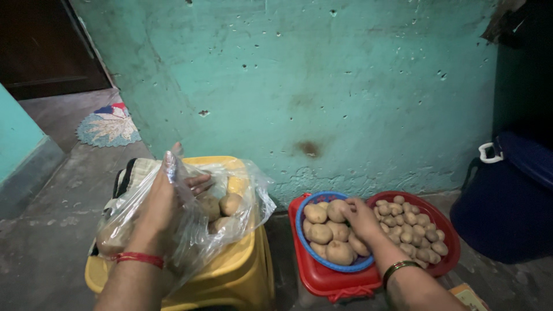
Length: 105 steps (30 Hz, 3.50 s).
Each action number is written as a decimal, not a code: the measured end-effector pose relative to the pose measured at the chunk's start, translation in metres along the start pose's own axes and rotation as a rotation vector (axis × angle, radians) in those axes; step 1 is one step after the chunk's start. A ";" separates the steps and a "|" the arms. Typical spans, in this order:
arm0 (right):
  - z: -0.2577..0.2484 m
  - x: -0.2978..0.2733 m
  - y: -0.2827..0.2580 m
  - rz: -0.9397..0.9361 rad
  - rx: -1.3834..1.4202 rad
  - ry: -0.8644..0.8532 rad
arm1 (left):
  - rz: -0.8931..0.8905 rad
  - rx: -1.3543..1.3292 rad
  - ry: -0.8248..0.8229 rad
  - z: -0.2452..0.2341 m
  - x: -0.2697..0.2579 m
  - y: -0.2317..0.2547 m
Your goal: The person transfers potatoes from a plastic bag into a blue colander placed on a red container. The person handles the potatoes one by one and places them into the colander.
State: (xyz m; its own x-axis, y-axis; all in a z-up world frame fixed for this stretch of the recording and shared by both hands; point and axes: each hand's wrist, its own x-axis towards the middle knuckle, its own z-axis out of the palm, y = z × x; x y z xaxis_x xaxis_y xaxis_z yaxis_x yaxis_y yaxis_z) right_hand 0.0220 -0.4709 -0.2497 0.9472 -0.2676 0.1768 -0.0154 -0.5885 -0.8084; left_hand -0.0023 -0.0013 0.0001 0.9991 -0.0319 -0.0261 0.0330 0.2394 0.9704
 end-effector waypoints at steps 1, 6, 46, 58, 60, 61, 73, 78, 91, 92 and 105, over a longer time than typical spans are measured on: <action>0.002 0.001 0.003 0.018 0.071 -0.012 | -0.011 0.011 0.004 -0.001 0.000 0.000; 0.007 0.004 0.002 -0.065 -0.013 0.059 | 0.010 0.059 0.012 -0.002 0.001 0.000; 0.081 -0.043 -0.347 -0.666 -0.090 -0.472 | 0.347 -0.030 -0.026 -0.046 0.014 0.003; 0.084 -0.026 -0.338 -0.436 -0.109 -0.598 | 0.385 -0.173 -0.067 -0.039 0.013 0.014; 0.069 -0.030 -0.336 -0.234 0.175 -0.627 | 0.253 -0.088 -0.038 -0.033 0.019 -0.001; 0.060 -0.033 -0.333 -0.130 0.317 -0.635 | 0.186 -0.045 -0.023 -0.030 0.022 -0.009; -0.079 -0.027 -0.139 0.155 0.112 -0.196 | 0.187 0.344 0.020 -0.014 0.011 -0.006; -0.073 -0.009 -0.037 0.142 -0.026 -0.112 | 0.228 0.376 0.040 -0.003 0.006 0.005; -0.047 0.003 -0.004 -0.046 -0.588 -0.083 | 0.135 0.380 0.057 -0.005 0.000 0.005; -0.049 0.001 -0.010 -0.017 -0.588 -0.088 | 0.147 0.391 0.050 -0.006 0.001 0.004; -0.036 -0.029 -0.054 -0.080 -0.755 0.007 | 0.115 0.381 0.049 0.001 -0.004 0.005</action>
State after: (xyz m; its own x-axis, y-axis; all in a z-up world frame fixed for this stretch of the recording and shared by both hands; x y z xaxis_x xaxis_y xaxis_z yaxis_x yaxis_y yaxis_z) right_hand -0.0161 -0.4589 -0.1908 0.9527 -0.2052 0.2243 -0.1639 -0.9681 -0.1893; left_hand -0.0065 -0.0007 0.0055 0.9961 0.0225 0.0856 -0.0816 -0.1384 0.9870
